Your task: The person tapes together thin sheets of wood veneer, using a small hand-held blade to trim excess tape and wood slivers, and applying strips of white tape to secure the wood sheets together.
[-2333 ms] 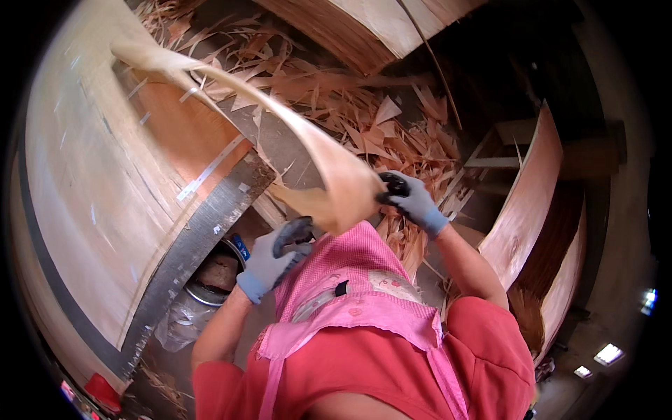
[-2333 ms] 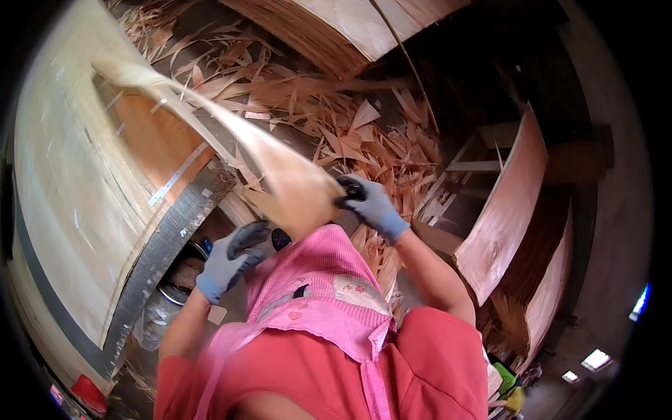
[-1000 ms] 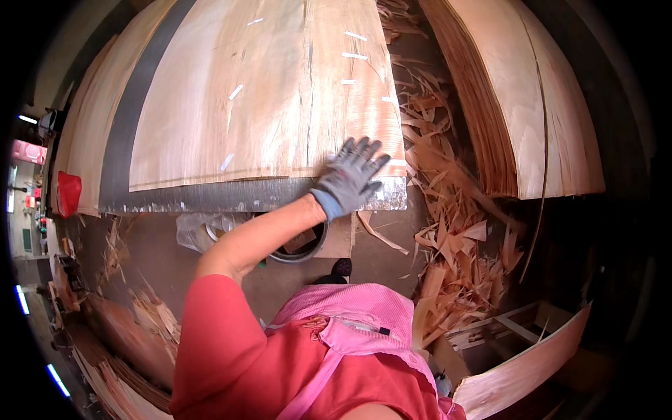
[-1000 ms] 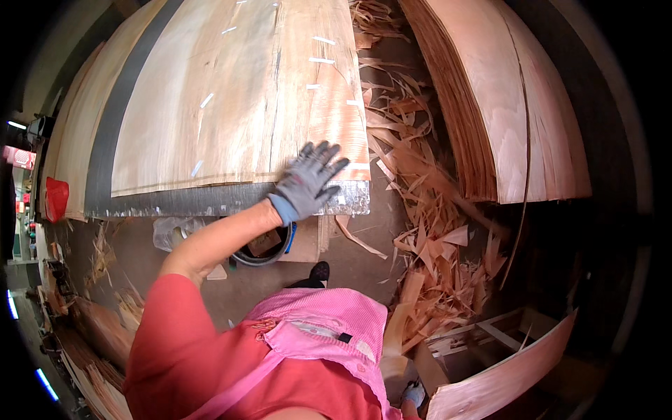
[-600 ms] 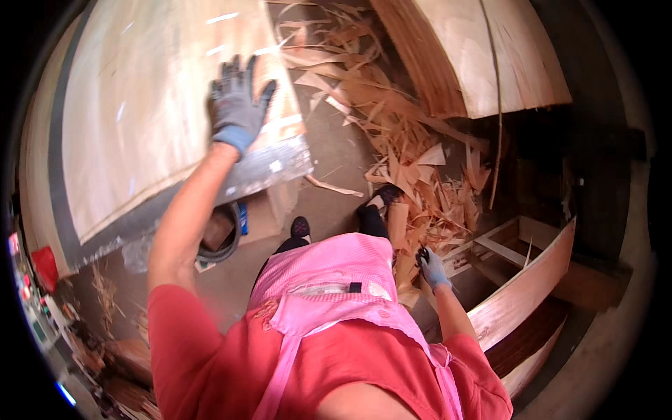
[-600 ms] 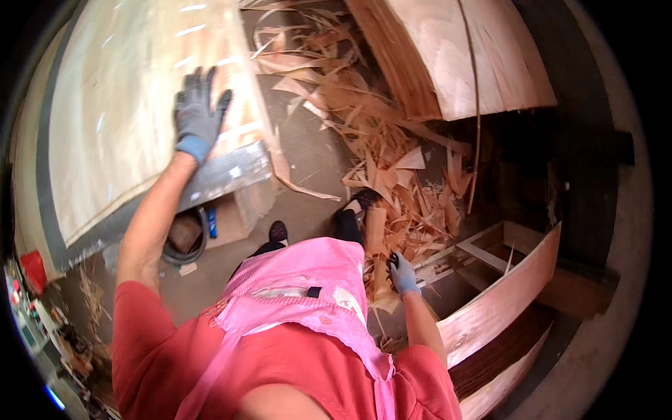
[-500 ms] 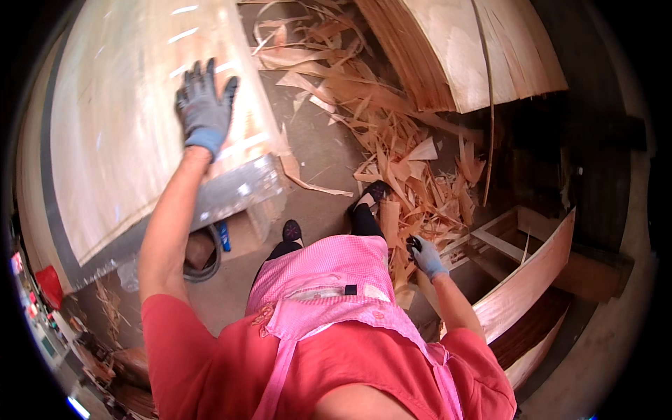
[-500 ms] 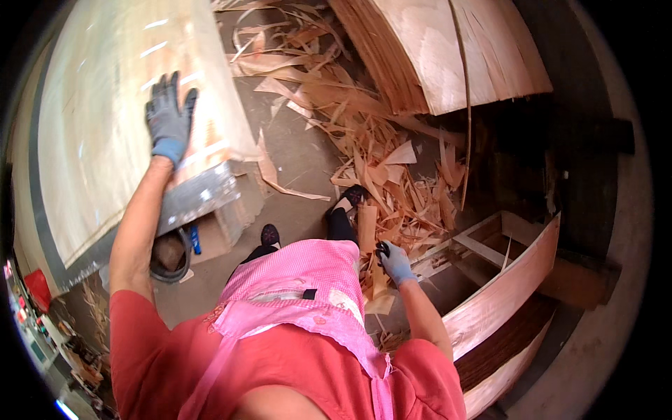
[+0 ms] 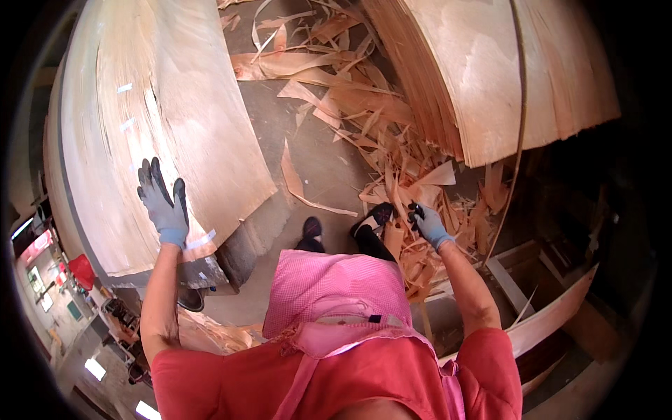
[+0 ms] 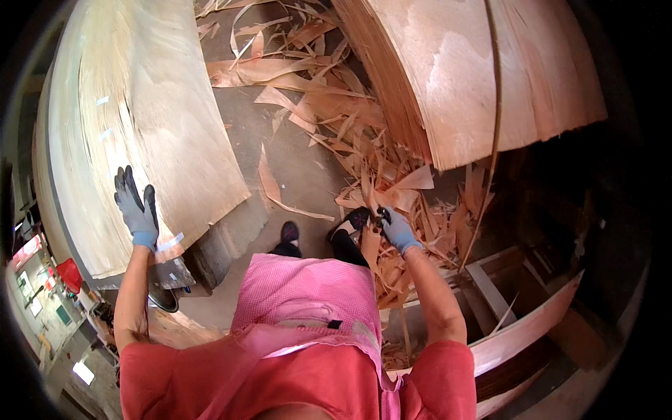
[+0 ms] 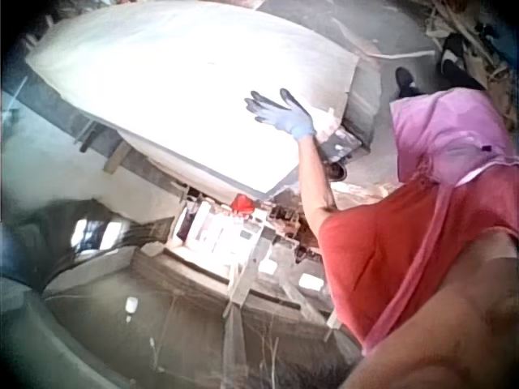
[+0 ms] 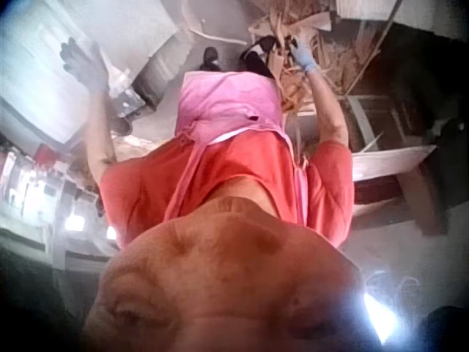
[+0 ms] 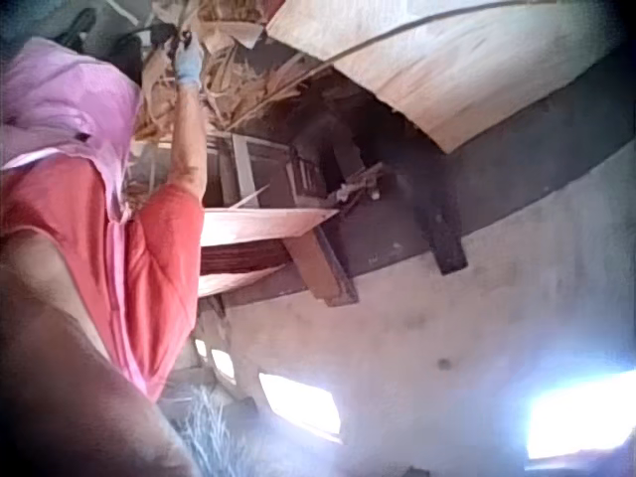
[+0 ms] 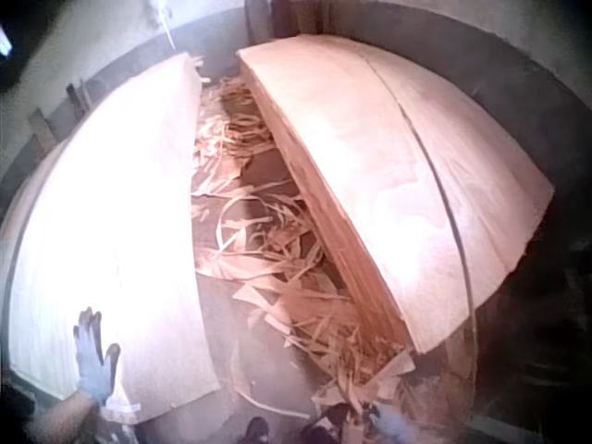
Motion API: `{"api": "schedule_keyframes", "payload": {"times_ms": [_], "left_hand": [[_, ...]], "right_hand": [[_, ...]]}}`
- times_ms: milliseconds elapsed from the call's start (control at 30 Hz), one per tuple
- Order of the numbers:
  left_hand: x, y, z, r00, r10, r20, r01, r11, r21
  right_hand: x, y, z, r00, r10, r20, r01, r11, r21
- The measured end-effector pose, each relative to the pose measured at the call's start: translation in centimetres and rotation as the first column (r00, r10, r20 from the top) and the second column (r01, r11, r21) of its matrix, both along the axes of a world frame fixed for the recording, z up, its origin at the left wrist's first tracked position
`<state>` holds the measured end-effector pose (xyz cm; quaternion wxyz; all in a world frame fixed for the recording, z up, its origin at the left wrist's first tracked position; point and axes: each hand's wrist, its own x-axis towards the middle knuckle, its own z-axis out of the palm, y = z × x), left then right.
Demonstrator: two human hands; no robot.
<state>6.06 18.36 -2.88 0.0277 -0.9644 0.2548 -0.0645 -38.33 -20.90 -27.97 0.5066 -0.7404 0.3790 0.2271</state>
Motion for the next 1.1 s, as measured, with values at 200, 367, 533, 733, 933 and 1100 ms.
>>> {"api": "schedule_keyframes", "payload": {"times_ms": [200, 367, 533, 733, 933, 1100], "left_hand": [[-0.2, -1.0, 0.2, 0.997, -0.006, -0.074, 0.006, 1.0, 0.009], [-0.2, -1.8, 0.6, 0.988, -0.014, -0.157, 0.008, 0.999, -0.039], [-0.2, -2.1, 1.9, 0.973, 0.055, -0.224, -0.048, 0.998, 0.037], [-0.2, -1.9, 1.2, 0.923, 0.23, -0.307, -0.215, 0.973, 0.081], [-2.0, 4.6, 3.3, 0.891, 0.34, -0.301, -0.333, 0.94, 0.077], [-2.3, 4.7, 3.7, 0.88, 0.362, -0.308, -0.346, 0.932, 0.106]], "right_hand": [[5.0, -2.4, -7.6, 0.995, -0.047, 0.093, 0.05, 0.998, -0.036], [11.0, -4.3, -11.9, 0.988, -0.144, -0.065, 0.143, 0.99, -0.009], [19.3, -7.3, -21.0, 0.979, -0.146, -0.142, 0.083, 0.922, -0.377], [24.2, -12.0, -33.6, 0.858, -0.514, 0.002, 0.465, 0.775, -0.427], [22.2, -16.2, -43.3, 0.877, -0.48, 0.003, 0.435, 0.792, -0.429], [20.3, -13.0, -40.2, 0.94, -0.334, 0.074, 0.323, 0.795, -0.513]]}}
